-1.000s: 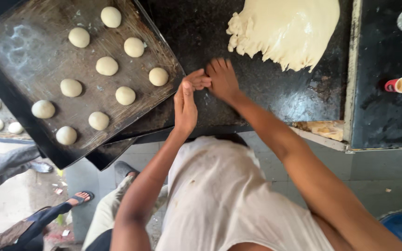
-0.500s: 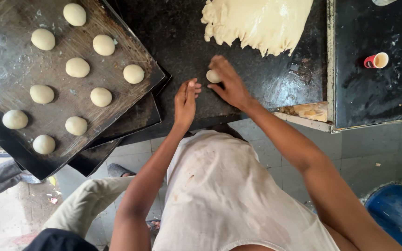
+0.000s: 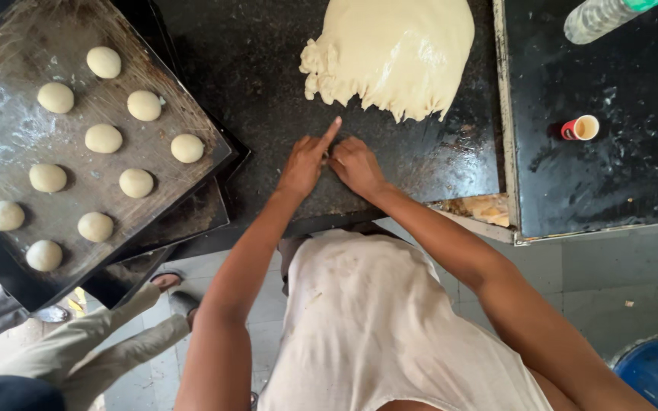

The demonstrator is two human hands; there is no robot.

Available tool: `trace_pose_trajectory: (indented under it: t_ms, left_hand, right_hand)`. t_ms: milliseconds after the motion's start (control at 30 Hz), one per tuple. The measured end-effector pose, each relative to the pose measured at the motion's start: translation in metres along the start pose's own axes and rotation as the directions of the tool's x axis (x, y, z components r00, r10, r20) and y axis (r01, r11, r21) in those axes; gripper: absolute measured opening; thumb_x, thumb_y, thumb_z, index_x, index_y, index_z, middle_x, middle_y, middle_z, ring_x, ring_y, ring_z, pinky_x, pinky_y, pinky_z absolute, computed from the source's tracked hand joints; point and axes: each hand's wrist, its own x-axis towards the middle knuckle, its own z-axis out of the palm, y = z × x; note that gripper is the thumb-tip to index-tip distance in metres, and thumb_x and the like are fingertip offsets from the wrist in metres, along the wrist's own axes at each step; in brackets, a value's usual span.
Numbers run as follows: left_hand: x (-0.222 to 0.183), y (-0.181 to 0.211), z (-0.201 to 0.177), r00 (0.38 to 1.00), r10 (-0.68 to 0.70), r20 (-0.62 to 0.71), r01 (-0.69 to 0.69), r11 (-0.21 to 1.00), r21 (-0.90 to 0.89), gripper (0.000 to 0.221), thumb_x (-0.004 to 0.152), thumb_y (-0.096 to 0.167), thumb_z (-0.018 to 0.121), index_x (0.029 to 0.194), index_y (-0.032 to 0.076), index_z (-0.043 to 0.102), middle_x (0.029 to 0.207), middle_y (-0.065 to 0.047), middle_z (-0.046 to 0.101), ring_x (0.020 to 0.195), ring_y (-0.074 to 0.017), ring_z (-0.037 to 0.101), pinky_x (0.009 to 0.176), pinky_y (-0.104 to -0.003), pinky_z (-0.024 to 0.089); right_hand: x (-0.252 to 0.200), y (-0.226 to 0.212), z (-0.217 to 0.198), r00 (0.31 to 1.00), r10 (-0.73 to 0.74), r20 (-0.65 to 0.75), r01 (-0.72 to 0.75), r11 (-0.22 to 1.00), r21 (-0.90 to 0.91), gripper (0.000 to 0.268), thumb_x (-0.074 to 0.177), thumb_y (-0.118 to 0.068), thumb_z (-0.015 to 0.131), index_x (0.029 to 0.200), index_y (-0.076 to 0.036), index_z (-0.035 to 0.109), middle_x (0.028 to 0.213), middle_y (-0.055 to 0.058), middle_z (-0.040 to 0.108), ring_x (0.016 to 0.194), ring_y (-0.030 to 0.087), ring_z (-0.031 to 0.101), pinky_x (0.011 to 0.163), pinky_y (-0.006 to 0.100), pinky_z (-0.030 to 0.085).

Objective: The person portions a large mass of dough by hand, rolls the portions into small balls between their palms, and places the balls onto metal baking trays.

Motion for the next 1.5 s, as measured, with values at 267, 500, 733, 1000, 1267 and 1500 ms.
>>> trace_pose_trajectory:
  t_ms: [267,500,733,1000,1267,1500]
  left_hand:
    - [0.085,-0.058,0.004,0.971,0.07,-0.228,-0.082,0.996,-0.044,0.062,0.094,-0.007,0.062,0.153,0.007,0.046,0.131,-0.025,0.067,0.115,-0.0377,0.066,0.1,-0.05,0.049]
    - [0.072,-0.044,-0.007,0.941,-0.308,-0.142,0.201,0.844,-0.498,0.053,0.105,0.013,0.052,0.157,0.008,0.041,0.133,-0.016,0.068,0.123,-0.0249,0.068,0.103,-0.041,0.051]
    - [-0.014,-0.001,-0.021,0.756,-0.621,0.208,0.407,0.198,-0.892,0.08,0.101,0.062,0.039,0.153,0.002,0.044,0.132,-0.015,0.069,0.118,-0.0269,0.067,0.103,-0.04,0.049]
    - [-0.003,0.087,-0.111,0.817,-0.576,0.039,-0.2,-0.347,-0.916,0.103,0.095,0.083,0.026,0.165,0.008,0.027,0.161,-0.014,0.038,0.15,-0.0359,0.034,0.121,-0.047,0.028]
    - [-0.043,0.039,-0.257,0.773,-0.467,-0.429,-0.532,-0.108,-0.84,0.082,0.099,0.08,0.026,0.167,0.037,0.008,0.179,-0.001,0.009,0.163,-0.0171,0.02,0.136,-0.033,0.015]
    - [-0.072,-0.016,-0.3,0.411,-0.015,-0.912,-0.601,-0.756,-0.258,0.075,0.107,0.073,0.02,0.17,0.032,0.017,0.181,-0.002,0.02,0.12,-0.0197,0.062,0.105,-0.031,0.052]
  right_hand:
    - [0.027,0.021,-0.081,0.955,0.295,0.036,-0.294,0.955,-0.035,0.039,0.107,-0.024,0.063,0.14,-0.003,0.059,0.091,0.017,0.069,0.08,0.035,0.067,0.068,0.043,0.053]
    - [0.067,-0.016,-0.027,0.952,-0.149,-0.268,0.012,0.892,-0.452,0.049,0.108,-0.045,0.034,0.138,-0.012,0.052,0.11,0.011,0.064,0.099,0.028,0.064,0.082,0.047,0.052]
    - [-0.009,0.038,-0.028,0.97,0.056,0.238,-0.058,0.998,0.002,0.038,0.095,-0.032,0.064,0.116,-0.001,0.06,0.118,0.021,0.059,0.11,0.04,0.053,0.09,0.05,0.044]
    - [0.141,-0.131,-0.066,0.998,-0.02,-0.054,0.04,0.92,0.39,0.019,0.1,-0.018,0.066,0.114,-0.006,0.063,0.128,0.014,0.063,0.126,0.028,0.054,0.111,0.04,0.04]
    - [0.224,-0.245,-0.056,0.951,-0.206,-0.232,0.297,0.819,0.491,0.013,0.099,-0.017,0.07,0.107,-0.006,0.071,0.12,0.011,0.068,0.117,0.028,0.062,0.109,0.041,0.047]
    - [0.223,-0.332,-0.002,0.916,-0.301,-0.266,0.4,0.627,0.668,0.013,0.098,-0.016,0.071,0.106,-0.005,0.074,0.11,0.01,0.07,0.105,0.029,0.068,0.103,0.044,0.054]
